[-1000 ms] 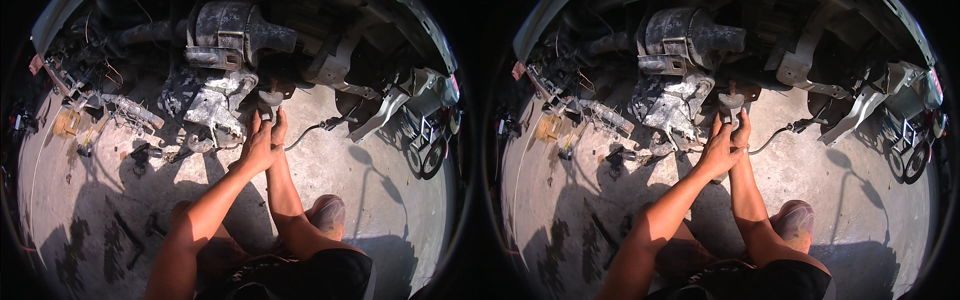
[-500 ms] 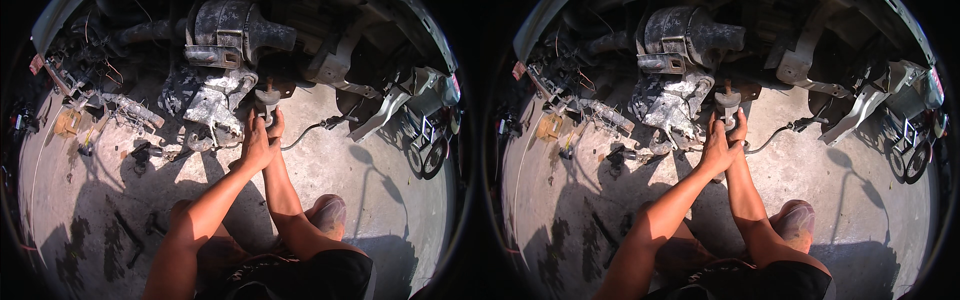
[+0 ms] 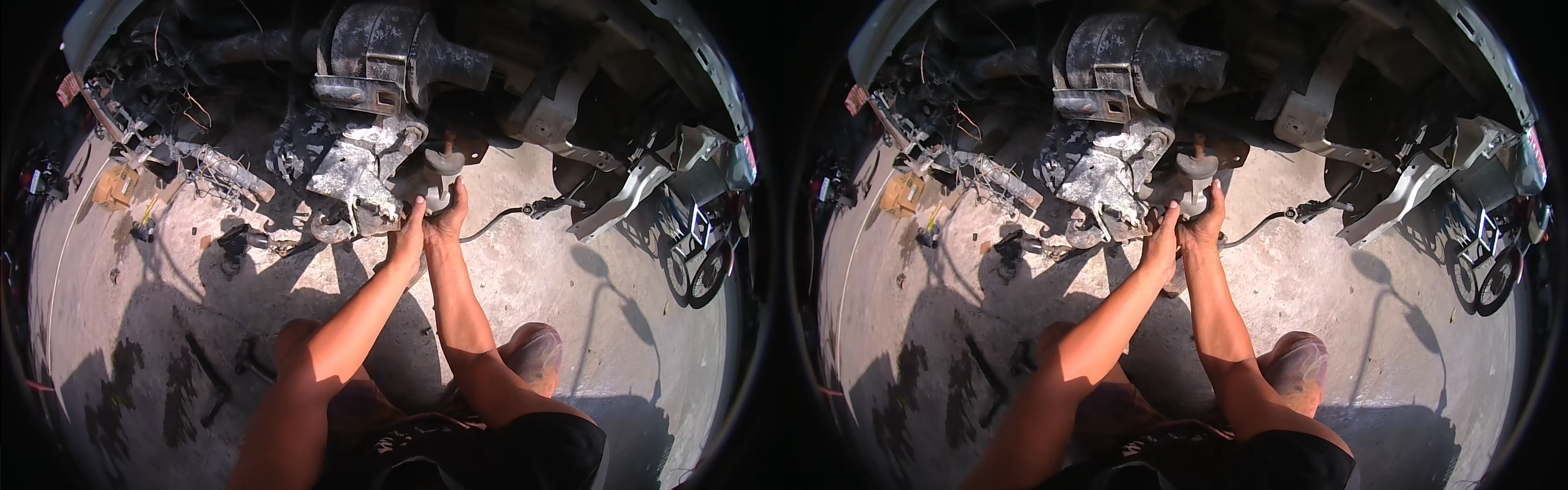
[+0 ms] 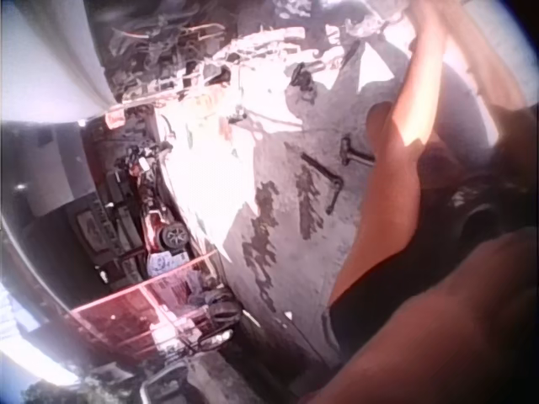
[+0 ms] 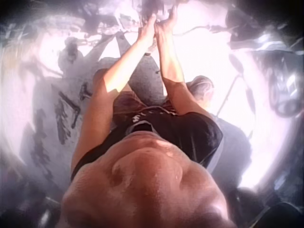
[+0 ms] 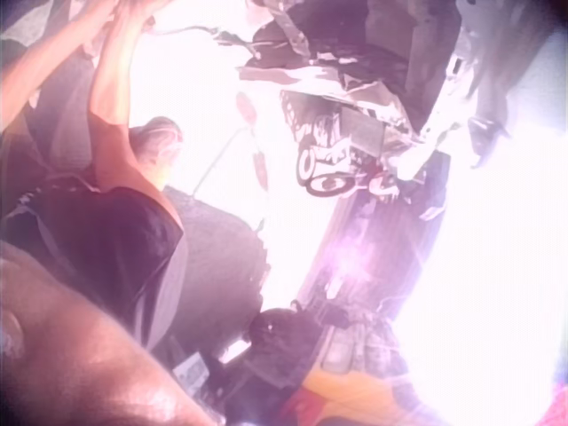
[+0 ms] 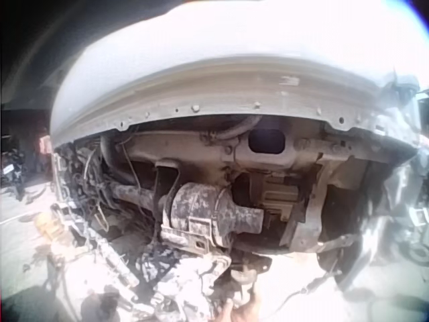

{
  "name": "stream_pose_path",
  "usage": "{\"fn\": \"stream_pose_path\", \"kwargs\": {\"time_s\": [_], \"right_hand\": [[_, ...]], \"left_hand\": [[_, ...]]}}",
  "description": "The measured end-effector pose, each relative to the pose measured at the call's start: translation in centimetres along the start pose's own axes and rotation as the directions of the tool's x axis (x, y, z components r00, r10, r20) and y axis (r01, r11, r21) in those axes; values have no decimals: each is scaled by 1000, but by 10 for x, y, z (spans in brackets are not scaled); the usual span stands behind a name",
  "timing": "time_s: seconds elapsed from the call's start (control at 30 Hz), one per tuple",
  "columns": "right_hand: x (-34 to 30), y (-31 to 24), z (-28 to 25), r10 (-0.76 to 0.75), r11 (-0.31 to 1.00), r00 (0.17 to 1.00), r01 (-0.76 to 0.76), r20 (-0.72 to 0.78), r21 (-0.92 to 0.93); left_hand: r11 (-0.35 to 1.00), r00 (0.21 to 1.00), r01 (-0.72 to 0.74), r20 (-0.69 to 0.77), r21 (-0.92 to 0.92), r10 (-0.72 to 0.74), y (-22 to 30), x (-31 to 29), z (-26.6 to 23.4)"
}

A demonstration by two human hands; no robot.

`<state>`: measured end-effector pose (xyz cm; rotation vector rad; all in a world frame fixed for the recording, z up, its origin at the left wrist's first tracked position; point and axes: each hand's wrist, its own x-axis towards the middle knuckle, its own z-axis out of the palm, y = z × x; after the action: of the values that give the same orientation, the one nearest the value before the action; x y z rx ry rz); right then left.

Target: The person kneels on the floor and uses a power tool to remove bolts from a silver metal car part. They then detach a black metal bracket and set it aside, continuing to manipulate the part with their hands.

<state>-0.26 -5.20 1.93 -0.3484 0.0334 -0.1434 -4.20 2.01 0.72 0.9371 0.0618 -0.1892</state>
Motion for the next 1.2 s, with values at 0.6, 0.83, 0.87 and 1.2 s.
{"fn": "stream_pose_path", "kwargs": {"time_s": [0.6,0.83,0.87,1.2], "right_hand": [[13,-40,-17,189,793,976,-87,108,-603],[30,-73,-23,303,756,939,-134,161,-641],[33,-77,-22,316,724,936,-131,157,-678],[51,-64,-21,280,827,960,-228,25,-514]], "left_hand": [[915,982,-189,-60,-356,180,-27,60,3],[874,984,-158,-2,-460,177,-37,65,0],[874,982,-163,6,-459,187,-37,64,1],[868,985,-147,7,-474,171,-39,64,1]]}}
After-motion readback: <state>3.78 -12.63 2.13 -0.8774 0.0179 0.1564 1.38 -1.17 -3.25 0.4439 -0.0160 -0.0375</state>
